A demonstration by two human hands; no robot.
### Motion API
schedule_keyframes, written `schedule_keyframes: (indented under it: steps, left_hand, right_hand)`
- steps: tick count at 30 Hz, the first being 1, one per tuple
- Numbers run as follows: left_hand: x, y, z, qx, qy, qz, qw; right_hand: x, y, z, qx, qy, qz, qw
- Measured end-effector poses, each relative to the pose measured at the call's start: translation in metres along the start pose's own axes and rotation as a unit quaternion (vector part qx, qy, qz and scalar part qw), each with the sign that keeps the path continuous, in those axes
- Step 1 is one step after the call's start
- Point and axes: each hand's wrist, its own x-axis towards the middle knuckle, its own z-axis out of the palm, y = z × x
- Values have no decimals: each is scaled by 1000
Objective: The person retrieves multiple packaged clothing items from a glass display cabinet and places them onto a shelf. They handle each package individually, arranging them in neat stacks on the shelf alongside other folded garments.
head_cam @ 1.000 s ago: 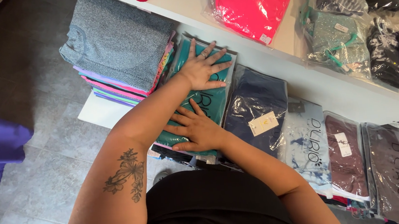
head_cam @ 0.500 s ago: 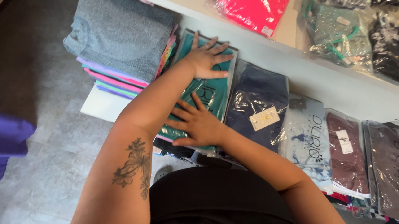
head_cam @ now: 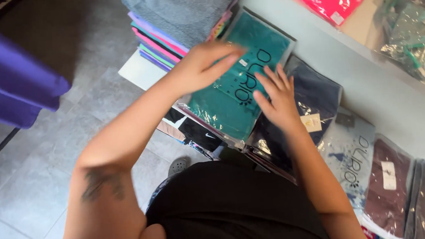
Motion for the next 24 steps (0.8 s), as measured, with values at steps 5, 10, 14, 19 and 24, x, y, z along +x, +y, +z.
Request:
schedule_keyframes:
  steps: [5, 10, 14, 19, 24]
  left_hand:
    - [-134, -26, -2, 49, 106, -197, 973]
    - [-184, -64, 36, 55, 170, -251, 951]
    - [-179, -70, 42, 36, 242, -265, 933]
    - [-178, -55, 38, 42, 228, -266, 936]
    - [-192, -50, 22, 11, 280, -295, 913]
  right_hand:
    - [-19, -9, 9, -9, -85, 81, 993]
    - [-13, -20, 6, -8, -94, 106, 990]
    - [-12, -11, 11, 12, -105, 125, 986]
    - [-22, -4, 7, 21, -92, 123, 988]
    - [-73, -28, -18, 71, 89, 121, 986]
